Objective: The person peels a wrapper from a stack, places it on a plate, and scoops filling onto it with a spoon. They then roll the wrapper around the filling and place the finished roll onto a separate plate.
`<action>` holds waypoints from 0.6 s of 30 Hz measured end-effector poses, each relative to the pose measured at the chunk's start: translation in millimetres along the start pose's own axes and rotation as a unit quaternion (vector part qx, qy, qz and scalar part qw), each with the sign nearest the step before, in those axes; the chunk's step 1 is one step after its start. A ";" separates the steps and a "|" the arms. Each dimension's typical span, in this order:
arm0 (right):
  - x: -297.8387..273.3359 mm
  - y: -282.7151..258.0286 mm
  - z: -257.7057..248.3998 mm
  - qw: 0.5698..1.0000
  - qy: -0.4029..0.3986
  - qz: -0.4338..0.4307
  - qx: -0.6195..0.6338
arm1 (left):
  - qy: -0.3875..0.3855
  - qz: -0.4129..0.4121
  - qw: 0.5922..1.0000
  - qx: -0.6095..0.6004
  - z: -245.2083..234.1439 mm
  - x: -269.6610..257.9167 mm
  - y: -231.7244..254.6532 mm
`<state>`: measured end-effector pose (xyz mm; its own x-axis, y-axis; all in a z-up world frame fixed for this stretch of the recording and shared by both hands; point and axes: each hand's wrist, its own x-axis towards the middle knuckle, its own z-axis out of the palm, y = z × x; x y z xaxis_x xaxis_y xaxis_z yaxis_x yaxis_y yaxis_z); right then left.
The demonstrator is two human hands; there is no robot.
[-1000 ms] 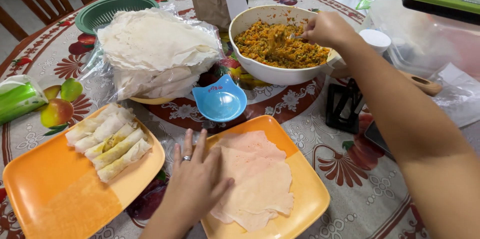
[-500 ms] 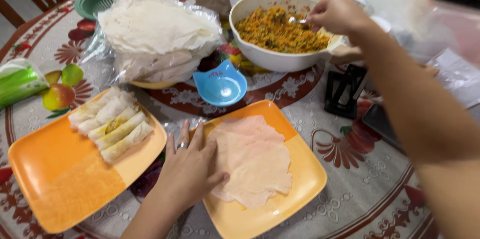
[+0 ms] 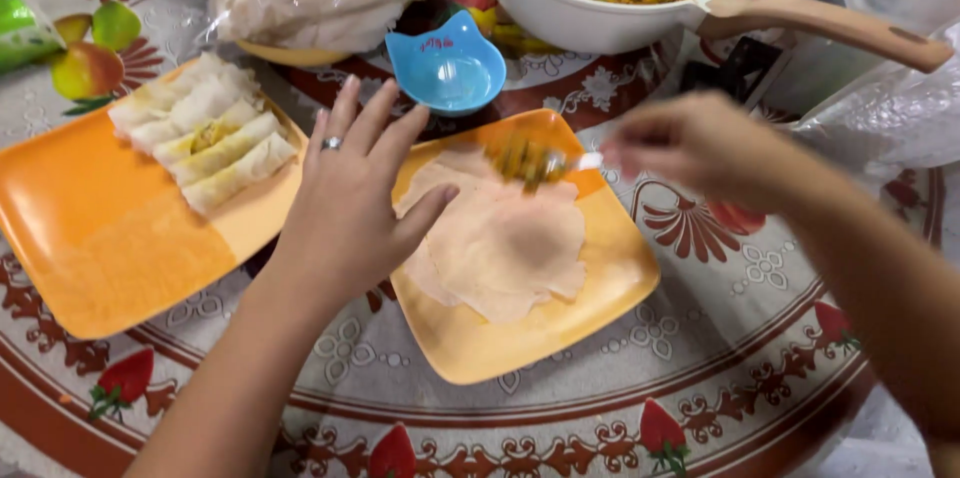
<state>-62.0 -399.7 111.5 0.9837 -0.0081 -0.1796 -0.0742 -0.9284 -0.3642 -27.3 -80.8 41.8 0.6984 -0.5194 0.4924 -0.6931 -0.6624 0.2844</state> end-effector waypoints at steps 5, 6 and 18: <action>-33.4 19.7 57.2 0.980 0.059 -0.189 -0.022 | -0.015 0.049 0.998 -0.029 0.5 0.8 19.4; -41.1 18.0 63.4 0.980 0.059 -0.189 -0.022 | -0.016 0.049 0.998 -0.030 5.0 -0.7 27.1; -91.6 -8.5 73.5 0.934 0.235 -0.251 -0.096 | -0.061 0.057 0.996 0.020 38.4 -9.8 54.4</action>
